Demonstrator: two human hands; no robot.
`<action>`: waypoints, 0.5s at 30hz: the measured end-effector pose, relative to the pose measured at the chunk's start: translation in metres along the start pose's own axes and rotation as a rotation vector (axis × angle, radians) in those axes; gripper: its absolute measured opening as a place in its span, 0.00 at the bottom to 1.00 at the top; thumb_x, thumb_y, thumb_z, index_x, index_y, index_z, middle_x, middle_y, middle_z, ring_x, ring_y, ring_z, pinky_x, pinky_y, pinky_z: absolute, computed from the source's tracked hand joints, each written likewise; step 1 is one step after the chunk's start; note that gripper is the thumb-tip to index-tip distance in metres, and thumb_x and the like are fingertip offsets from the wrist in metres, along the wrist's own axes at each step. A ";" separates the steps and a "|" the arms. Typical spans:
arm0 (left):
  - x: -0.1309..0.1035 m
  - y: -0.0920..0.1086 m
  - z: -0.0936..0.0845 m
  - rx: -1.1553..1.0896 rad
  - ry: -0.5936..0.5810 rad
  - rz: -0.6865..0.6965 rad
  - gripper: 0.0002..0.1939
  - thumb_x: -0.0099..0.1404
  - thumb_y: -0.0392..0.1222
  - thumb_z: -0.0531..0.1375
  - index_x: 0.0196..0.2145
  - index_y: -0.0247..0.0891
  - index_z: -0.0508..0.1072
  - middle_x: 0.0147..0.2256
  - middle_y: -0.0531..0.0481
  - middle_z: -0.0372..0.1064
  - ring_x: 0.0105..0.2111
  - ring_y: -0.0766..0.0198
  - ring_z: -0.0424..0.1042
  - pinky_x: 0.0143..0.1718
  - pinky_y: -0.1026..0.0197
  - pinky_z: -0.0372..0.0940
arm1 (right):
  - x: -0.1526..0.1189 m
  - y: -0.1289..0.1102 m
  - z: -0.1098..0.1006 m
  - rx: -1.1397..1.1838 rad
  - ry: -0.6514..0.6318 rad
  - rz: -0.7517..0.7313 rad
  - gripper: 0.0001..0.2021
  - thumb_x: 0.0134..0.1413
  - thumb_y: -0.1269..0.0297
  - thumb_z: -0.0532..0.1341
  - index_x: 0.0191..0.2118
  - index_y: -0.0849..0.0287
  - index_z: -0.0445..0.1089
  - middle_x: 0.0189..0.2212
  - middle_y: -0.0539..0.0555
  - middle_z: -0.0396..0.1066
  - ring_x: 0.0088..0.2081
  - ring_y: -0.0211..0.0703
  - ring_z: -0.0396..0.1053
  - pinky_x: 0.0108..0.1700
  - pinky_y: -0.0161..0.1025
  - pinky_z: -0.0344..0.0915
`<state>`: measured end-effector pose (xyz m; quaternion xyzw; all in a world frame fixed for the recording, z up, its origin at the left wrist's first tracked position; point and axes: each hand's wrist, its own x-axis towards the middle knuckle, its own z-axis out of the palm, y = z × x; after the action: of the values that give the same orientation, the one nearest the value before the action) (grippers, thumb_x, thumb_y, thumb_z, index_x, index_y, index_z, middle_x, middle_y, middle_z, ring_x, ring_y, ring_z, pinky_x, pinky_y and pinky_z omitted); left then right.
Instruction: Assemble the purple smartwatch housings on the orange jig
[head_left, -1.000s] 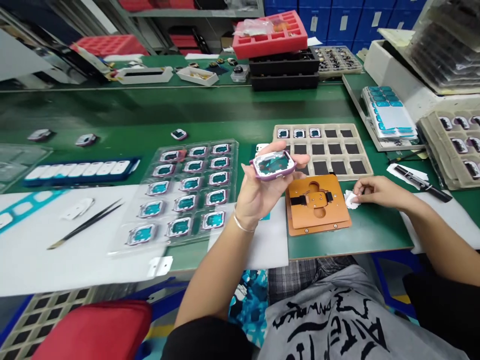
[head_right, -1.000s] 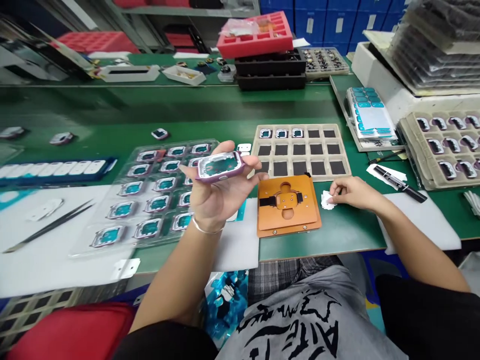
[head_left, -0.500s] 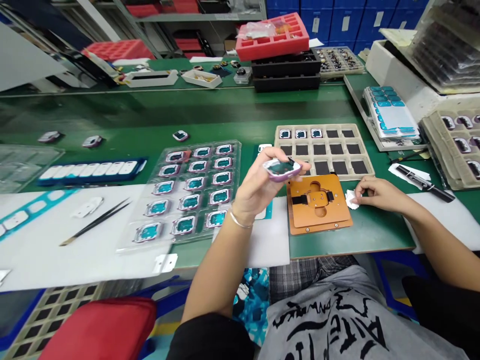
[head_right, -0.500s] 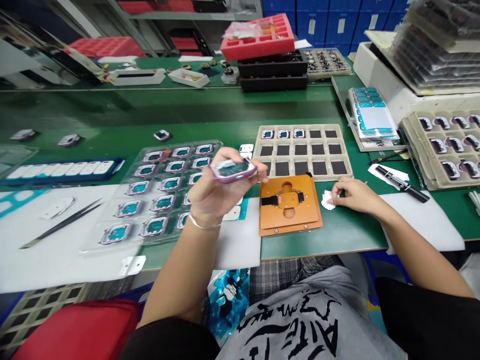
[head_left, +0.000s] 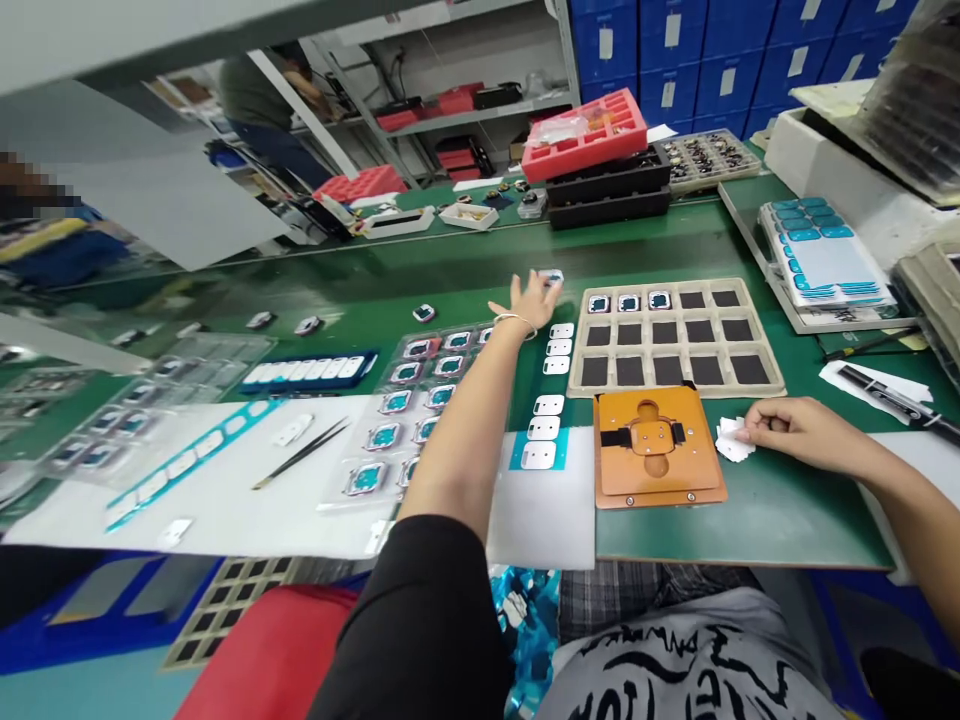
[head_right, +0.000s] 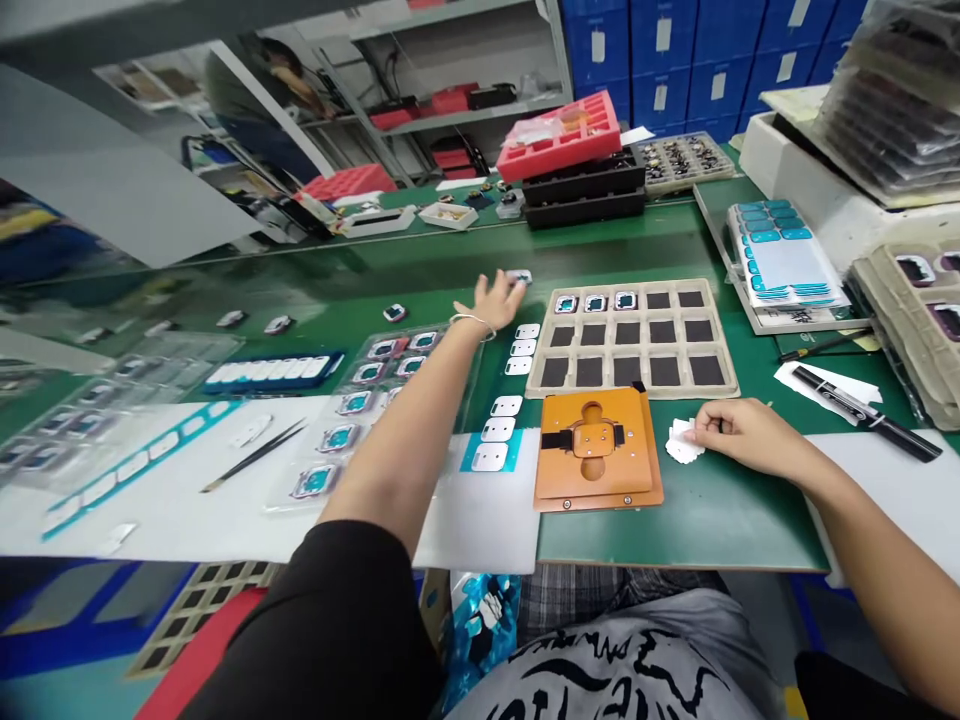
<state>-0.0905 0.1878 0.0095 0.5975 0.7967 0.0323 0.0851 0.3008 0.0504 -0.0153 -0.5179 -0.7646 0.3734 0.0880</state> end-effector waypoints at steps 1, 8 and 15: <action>0.004 0.003 0.004 0.027 -0.062 0.010 0.33 0.74 0.60 0.37 0.72 0.55 0.51 0.75 0.54 0.38 0.75 0.47 0.37 0.67 0.24 0.48 | 0.000 -0.001 0.000 -0.006 -0.001 -0.009 0.34 0.49 0.25 0.57 0.25 0.57 0.71 0.22 0.51 0.67 0.24 0.38 0.59 0.28 0.36 0.50; -0.041 -0.011 -0.011 0.238 -0.204 0.070 0.43 0.69 0.69 0.42 0.73 0.43 0.51 0.75 0.44 0.31 0.75 0.41 0.28 0.69 0.23 0.31 | -0.004 -0.007 -0.001 -0.030 -0.014 -0.040 0.33 0.50 0.25 0.57 0.25 0.56 0.70 0.21 0.51 0.68 0.25 0.41 0.62 0.29 0.37 0.53; -0.118 -0.019 0.003 0.346 -0.320 0.084 0.50 0.61 0.76 0.56 0.65 0.32 0.67 0.73 0.31 0.43 0.74 0.32 0.37 0.69 0.22 0.36 | -0.006 -0.006 -0.005 0.026 0.055 -0.084 0.36 0.47 0.22 0.57 0.26 0.57 0.73 0.23 0.53 0.69 0.26 0.43 0.63 0.30 0.38 0.56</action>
<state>-0.0760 0.0697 0.0149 0.6333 0.7412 -0.1961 0.1053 0.3015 0.0461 -0.0061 -0.4940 -0.7781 0.3650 0.1316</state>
